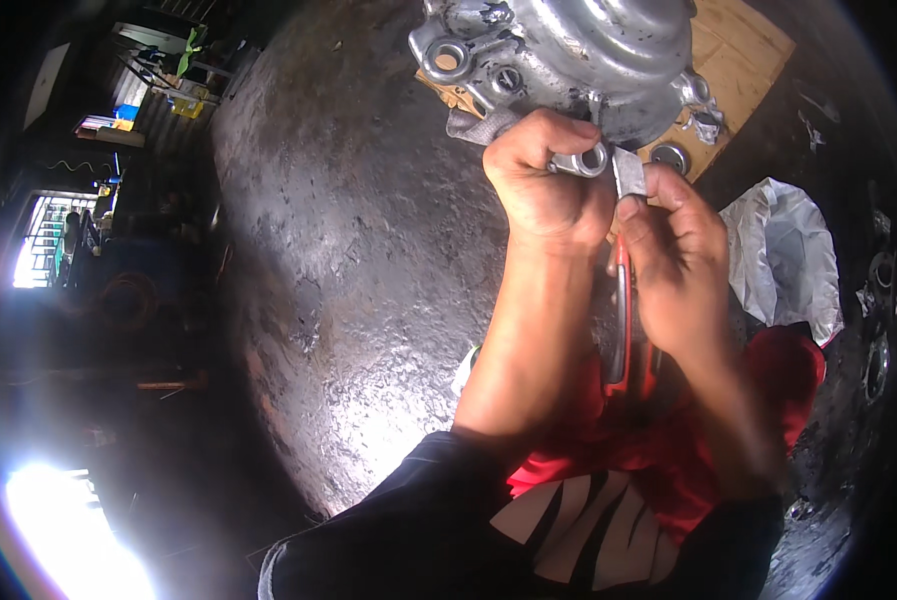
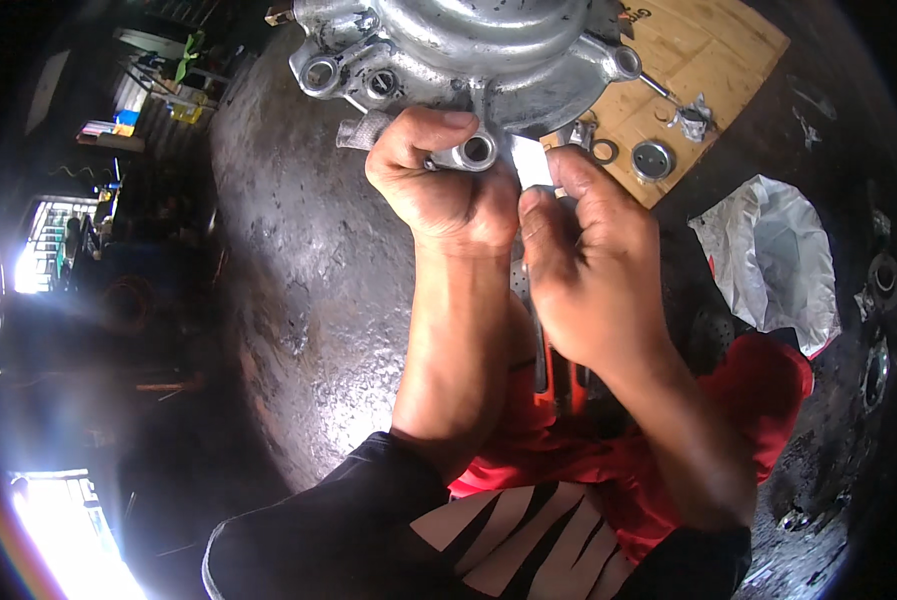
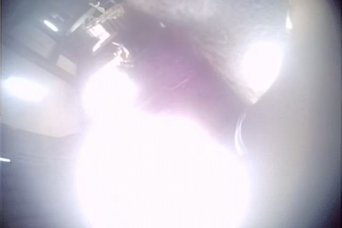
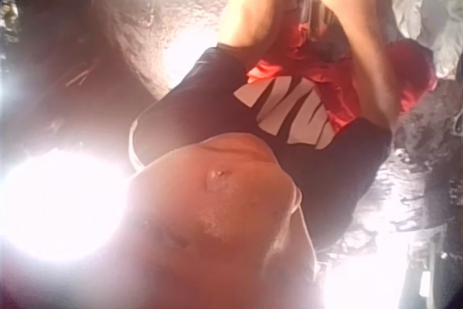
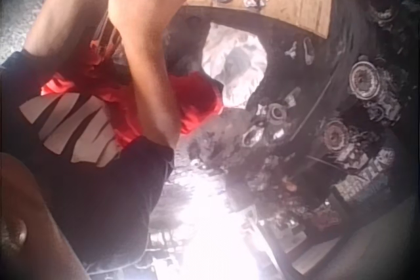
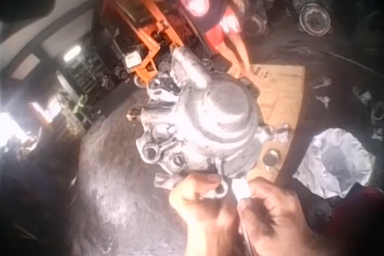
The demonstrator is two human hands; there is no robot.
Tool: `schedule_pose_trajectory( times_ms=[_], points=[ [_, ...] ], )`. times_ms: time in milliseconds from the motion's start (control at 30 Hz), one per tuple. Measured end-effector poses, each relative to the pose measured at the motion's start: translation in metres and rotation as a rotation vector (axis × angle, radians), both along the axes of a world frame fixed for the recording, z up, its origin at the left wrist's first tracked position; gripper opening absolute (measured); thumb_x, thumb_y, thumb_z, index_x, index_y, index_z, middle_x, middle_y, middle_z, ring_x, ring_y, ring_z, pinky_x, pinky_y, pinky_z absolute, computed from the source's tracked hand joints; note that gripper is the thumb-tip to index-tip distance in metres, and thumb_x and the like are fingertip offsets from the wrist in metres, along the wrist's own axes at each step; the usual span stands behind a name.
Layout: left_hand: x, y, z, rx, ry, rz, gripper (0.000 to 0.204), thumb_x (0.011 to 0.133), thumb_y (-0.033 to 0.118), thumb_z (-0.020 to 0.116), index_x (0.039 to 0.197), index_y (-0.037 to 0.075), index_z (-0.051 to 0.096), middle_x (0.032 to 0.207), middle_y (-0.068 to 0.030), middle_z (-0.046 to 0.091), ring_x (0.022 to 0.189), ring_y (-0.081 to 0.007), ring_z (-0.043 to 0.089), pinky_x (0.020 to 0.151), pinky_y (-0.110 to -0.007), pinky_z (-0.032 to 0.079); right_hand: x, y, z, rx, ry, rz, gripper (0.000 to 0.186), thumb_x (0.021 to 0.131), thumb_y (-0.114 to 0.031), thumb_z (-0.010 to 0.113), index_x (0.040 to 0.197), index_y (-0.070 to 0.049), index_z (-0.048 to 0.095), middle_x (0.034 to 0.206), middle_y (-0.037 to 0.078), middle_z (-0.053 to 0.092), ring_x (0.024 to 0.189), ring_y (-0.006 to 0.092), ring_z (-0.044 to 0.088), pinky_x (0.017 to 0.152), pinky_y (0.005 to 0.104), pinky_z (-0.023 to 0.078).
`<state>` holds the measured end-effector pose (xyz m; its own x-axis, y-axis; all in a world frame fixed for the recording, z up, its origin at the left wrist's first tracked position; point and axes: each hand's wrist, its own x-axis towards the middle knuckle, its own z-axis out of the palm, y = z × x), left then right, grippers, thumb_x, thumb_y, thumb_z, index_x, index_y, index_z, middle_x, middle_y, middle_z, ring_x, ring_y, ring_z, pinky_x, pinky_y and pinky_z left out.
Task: Cleaning or scraping a mechanical housing using a small blade.
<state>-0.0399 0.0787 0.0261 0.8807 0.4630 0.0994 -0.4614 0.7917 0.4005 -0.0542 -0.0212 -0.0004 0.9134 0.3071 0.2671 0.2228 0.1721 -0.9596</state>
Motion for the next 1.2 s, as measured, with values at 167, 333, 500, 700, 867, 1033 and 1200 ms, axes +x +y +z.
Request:
schedule_pose_trajectory(
  times_ms=[167, 333, 500, 700, 867, 1033, 1200],
  points=[
    [-0.001, 0.002, -0.006, 0.024, 0.038, -0.057, 0.018, 0.05, 0.001, 0.049, 0.067, 0.003, 0.055, 0.073, -0.005, 0.057, 0.074, -0.0209, 0.053, 0.078, -0.035, 0.044, 0.005, -0.006, 0.006, -0.108, -0.076, -0.04, 0.018, 0.081, -0.003, 0.053, 0.096, 0.005, 0.054, 0.058, 0.005, 0.055, 0.05, 0.0071, 0.049, 0.046, 0.0237, 0.04],
    [-0.002, 0.001, 0.001, -0.032, 0.068, -0.098, 0.018, 0.05, 0.001, 0.049, 0.067, 0.003, 0.055, 0.073, -0.0045, 0.056, 0.073, -0.0207, 0.053, 0.077, -0.035, 0.044, 0.009, -0.011, 0.014, -0.185, 0.135, 0.021, 0.019, 0.08, -0.002, 0.053, 0.097, 0.005, 0.054, 0.074, 0.012, 0.058, 0.068, 0.0126, 0.055, 0.062, 0.0278, 0.045],
    [-0.001, -0.007, 0.01, -0.101, 0.093, -0.083, 0.003, 0.056, 0.001, 0.05, 0.058, 0.0, 0.053, 0.064, -0.0065, 0.054, 0.067, -0.0203, 0.052, 0.074, -0.034, 0.042, 0.01, -0.011, 0.012, -0.089, 0.056, -0.013, 0.017, 0.08, -0.004, 0.055, 0.095, 0.004, 0.054, 0.062, 0.005, 0.055, 0.052, 0.0078, 0.05, 0.048, 0.0243, 0.041],
    [0.003, 0.002, -0.002, -0.003, 0.001, -0.058, 0.004, 0.057, 0.002, 0.05, 0.06, 0.0, 0.053, 0.068, -0.0075, 0.055, 0.068, -0.0202, 0.052, 0.075, -0.034, 0.041, 0.008, -0.006, 0.003, -0.006, 0.087, 0.002, 0.018, 0.082, -0.004, 0.052, 0.099, 0.004, 0.054, 0.063, 0.004, 0.054, 0.052, 0.0065, 0.049, 0.047, 0.0224, 0.04],
    [0.003, 0.005, -0.006, 0.094, 0.035, -0.042, 0.026, 0.053, 0.003, 0.049, 0.077, 0.002, 0.058, 0.082, -0.0067, 0.059, 0.081, -0.0232, 0.055, 0.083, -0.039, 0.042, -0.003, 0.001, 0.0, 0.045, 0.07, 0.001, 0.018, 0.083, -0.002, 0.05, 0.099, 0.004, 0.054, 0.062, 0.0, 0.052, 0.053, 0.0049, 0.047, 0.047, 0.0209, 0.038],
    [0.002, 0.002, -0.003, 0.003, 0.063, -0.066, 0.029, 0.053, 0.003, 0.048, 0.081, 0.0, 0.058, 0.083, -0.008, 0.059, 0.08, -0.0242, 0.055, 0.08, -0.041, 0.044, -0.001, -0.001, 0.009, 0.008, 0.121, -0.024, 0.012, 0.084, -0.002, 0.05, 0.093, 0.003, 0.052, 0.058, -0.001, 0.049, 0.05, 0.0022, 0.043, 0.044, 0.0205, 0.035],
    [0.0, -0.001, 0.006, -0.054, 0.064, -0.088, 0.008, 0.057, 0.0, 0.05, 0.064, -0.001, 0.054, 0.067, -0.0067, 0.054, 0.068, -0.0205, 0.052, 0.073, -0.033, 0.042, 0.003, -0.002, 0.014, 0.066, 0.232, -0.014, 0.009, 0.084, -0.002, 0.049, 0.091, 0.003, 0.051, 0.053, -0.002, 0.046, 0.048, 0.0017, 0.042, 0.043, 0.0209, 0.034]
  ],
)
